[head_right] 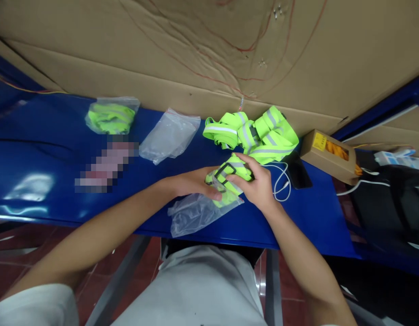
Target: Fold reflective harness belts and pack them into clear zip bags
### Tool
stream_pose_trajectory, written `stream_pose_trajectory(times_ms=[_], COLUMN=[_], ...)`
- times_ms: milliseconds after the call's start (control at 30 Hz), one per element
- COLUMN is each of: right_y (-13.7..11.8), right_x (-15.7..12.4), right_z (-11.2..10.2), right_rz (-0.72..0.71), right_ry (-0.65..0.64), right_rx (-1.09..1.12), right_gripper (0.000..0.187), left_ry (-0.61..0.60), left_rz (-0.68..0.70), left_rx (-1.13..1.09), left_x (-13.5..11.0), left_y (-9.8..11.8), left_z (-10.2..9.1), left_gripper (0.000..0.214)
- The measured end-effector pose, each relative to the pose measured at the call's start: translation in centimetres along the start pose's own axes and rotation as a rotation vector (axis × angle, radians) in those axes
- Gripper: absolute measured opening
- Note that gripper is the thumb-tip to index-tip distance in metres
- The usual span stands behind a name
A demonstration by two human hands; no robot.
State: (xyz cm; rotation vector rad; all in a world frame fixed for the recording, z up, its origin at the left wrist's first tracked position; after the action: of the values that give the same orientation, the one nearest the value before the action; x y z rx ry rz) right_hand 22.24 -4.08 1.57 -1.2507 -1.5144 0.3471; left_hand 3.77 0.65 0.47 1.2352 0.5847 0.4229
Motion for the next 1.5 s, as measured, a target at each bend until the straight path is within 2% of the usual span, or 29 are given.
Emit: stream_pose_trajectory(times_ms=[100,233,333,433,567,633,667,733,800,867,933,1000,1067,1133,1233,1333,1433,1500], right_y=[-0.1,-0.2,-0.1,-0.5,-0.8,-1.0,-1.1,-1.6,-2.1,-2.4,-2.4,-2.1,-1.7,-1.5,-1.6,-1.7,-1.1,-0.5], right_x=[-0.1,0.1,0.1,-0.2,-1.1,-1.4,-1.4,-1.1,-0.5,-0.1,0.1,-0.1,-0.4,-0.6,-0.4,0.1,0.4,0.5], right_z=[0.1,0.4,0.9,1.5,2.3,2.5,2.5,2.2,1.7,1.2,1.1,1.2,1.5,1.7,1.5,1.1,0.8,0.7], right_rz=[-0.023,0.072,0.158,0.087,0.038,0.022,0.000,-0.064,-0.117,-0.150,-0.167,-0.154,-0.105,-0.034,0.077,0.233,0.477,0.610], right_ry=[-0.013,-0.025,-0.056,-0.178,-0.422,-0.480,-0.467,-0.347,-0.196,-0.125,-0.168,-0.269,-0.357,-0.375,-0.343,-0.302,-0.298,-0.311], right_rx=[-0.077,-0.144,-0.143,-0.088,-0.025,-0.032,-0.042,-0.075,-0.105,-0.109,-0.059,0.023,0.091,0.128,0.233,0.367,0.496,0.569], right_gripper=[0.056,0.052,0.048,0.045,0.062,0.068,0.073,0.077,0.066,0.047,0.040,0.045,0.051,0.050,0.032,0.018,0.026,0.036], left_ry=[0.033,0.239,0.320,0.341,0.367,0.374,0.385,0.439,0.504,0.534,0.517,0.464,0.404,0.377,0.381,0.301,0.213,0.195], left_rz=[-0.033,0.082,0.189,0.258,0.343,0.366,0.374,0.404,0.438,0.438,0.412,0.370,0.320,0.288,0.249,0.168,0.091,0.076], left_rx=[-0.148,0.070,0.226,0.296,0.356,0.390,0.403,0.413,0.408,0.398,0.370,0.324,0.277,0.243,0.130,-0.019,0.010,0.082], left_x=[0.5,0.8,0.9,0.7,0.4,0.3,0.3,0.3,0.3,0.2,0.1,0.1,0.0,0.0,-0.2,-0.4,-0.3,-0.2], left_y=[-0.9,-0.6,0.0,0.2,0.5,0.6,0.8,1.1,1.3,1.3,1.0,0.7,0.5,0.6,1.2,1.4,0.9,0.5], left_z=[0.0,-0.5,-0.6,-0.6,-0.7,-0.7,-0.8,-1.0,-1.2,-1.3,-1.2,-0.9,-0.5,-0.3,-0.5,-0.6,-0.7,-0.9], left_gripper=[0.076,0.079,0.084,0.086,0.095,0.095,0.095,0.094,0.096,0.098,0.101,0.104,0.106,0.104,0.093,0.095,0.109,0.108])
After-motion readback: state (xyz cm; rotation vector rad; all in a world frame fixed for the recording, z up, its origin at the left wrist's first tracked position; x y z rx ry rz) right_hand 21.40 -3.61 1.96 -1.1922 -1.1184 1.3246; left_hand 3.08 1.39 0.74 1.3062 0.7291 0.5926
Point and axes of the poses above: each hand's wrist, its own x-axis towards the middle knuckle, its own z-axis out of the palm, y = z × x, the point moved 3 cm from there along x, towards the middle knuckle, and after that the axes turned 12 degrees about y, right-handed, at the moved point
